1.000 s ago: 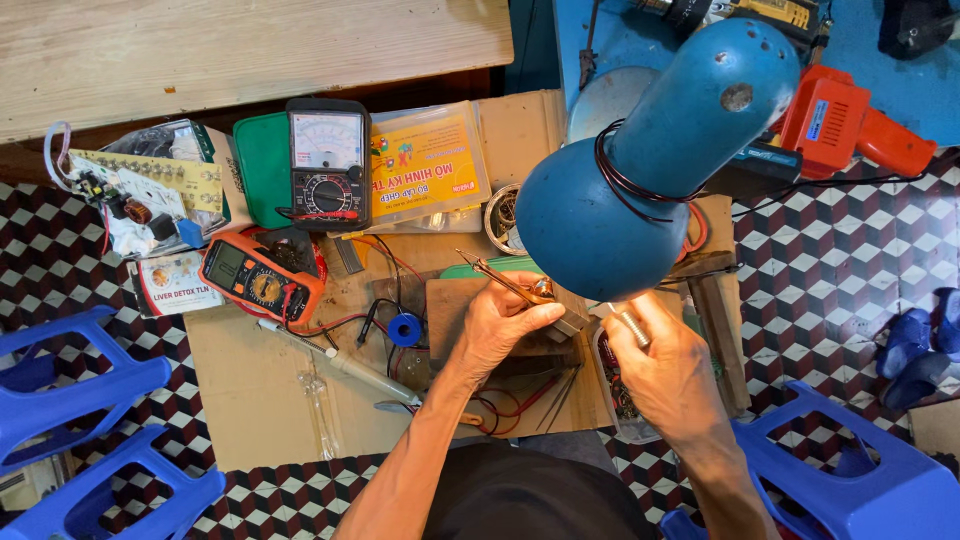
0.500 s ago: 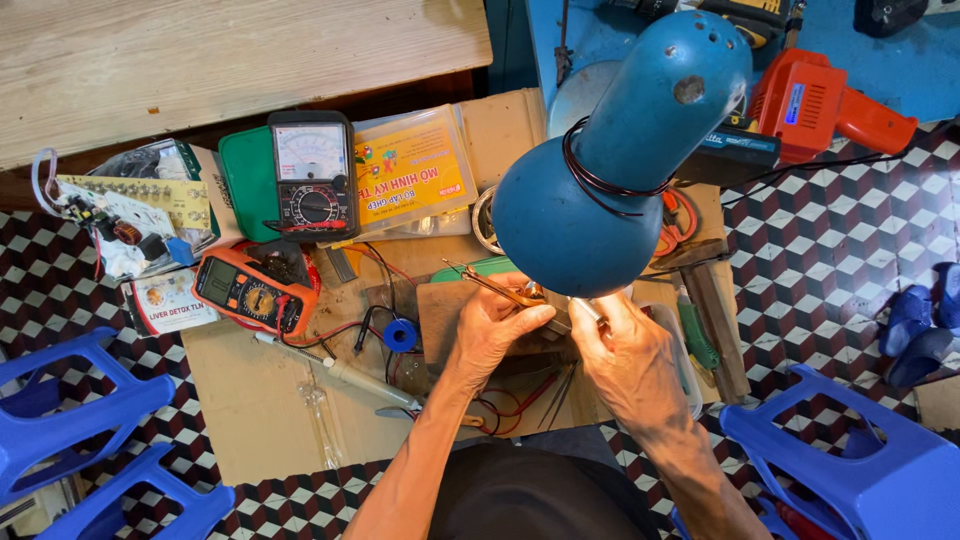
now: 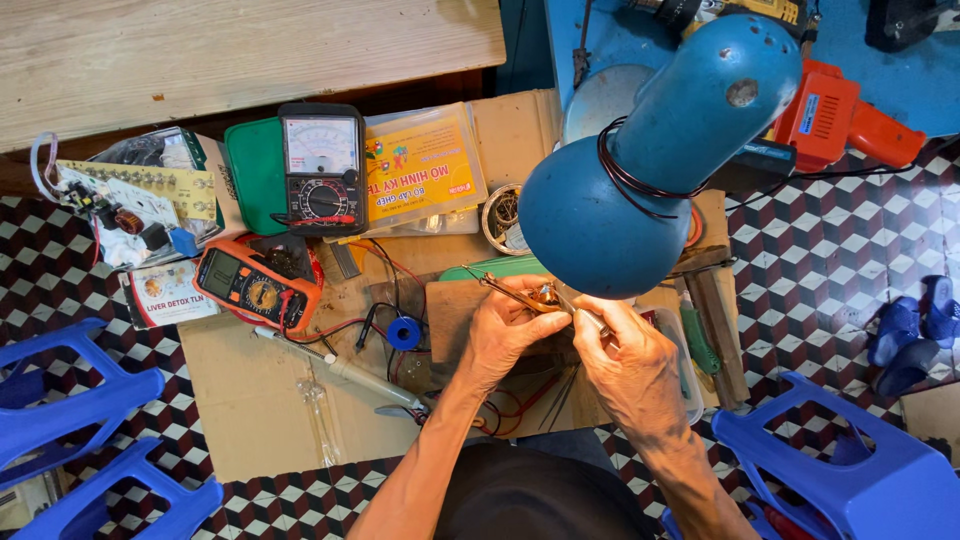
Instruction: The person solders wires to a small electronic component using a soldering iron and solder wire. They repeatedly heat the connection points and apply solder to secure the wires in place.
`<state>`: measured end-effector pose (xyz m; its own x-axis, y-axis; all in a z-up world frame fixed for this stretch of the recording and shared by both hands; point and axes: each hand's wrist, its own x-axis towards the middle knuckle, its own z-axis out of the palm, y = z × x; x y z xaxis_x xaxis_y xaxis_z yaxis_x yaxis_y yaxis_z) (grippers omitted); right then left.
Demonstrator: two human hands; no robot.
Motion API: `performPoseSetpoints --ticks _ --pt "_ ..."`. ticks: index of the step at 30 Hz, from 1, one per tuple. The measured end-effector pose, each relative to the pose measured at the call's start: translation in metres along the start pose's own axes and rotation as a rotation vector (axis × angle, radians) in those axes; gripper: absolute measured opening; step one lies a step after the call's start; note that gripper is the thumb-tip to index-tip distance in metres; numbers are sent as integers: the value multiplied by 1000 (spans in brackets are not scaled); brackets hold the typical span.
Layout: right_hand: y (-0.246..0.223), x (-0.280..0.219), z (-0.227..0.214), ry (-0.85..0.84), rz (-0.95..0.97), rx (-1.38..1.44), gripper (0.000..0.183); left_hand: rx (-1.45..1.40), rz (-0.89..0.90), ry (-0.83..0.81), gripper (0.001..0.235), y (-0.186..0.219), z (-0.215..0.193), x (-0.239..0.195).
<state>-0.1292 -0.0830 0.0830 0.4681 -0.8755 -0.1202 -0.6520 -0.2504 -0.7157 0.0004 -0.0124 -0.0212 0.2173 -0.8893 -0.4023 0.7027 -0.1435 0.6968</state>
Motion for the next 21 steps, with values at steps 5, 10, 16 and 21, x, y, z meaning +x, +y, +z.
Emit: performPoseSetpoints --ticks 5,10,16,21 --pt "0 2 2 -16 30 2 21 66 -31 34 49 3 -1 -2" --pt "0 2 3 -8 43 15 21 42 -11 19 49 1 -2 -2" --pt "1 5 5 -23 53 -32 22 28 -10 3 47 0 -3 -1" --pt "1 3 6 -4 68 -12 22 11 -22 -10 47 1 -3 0"
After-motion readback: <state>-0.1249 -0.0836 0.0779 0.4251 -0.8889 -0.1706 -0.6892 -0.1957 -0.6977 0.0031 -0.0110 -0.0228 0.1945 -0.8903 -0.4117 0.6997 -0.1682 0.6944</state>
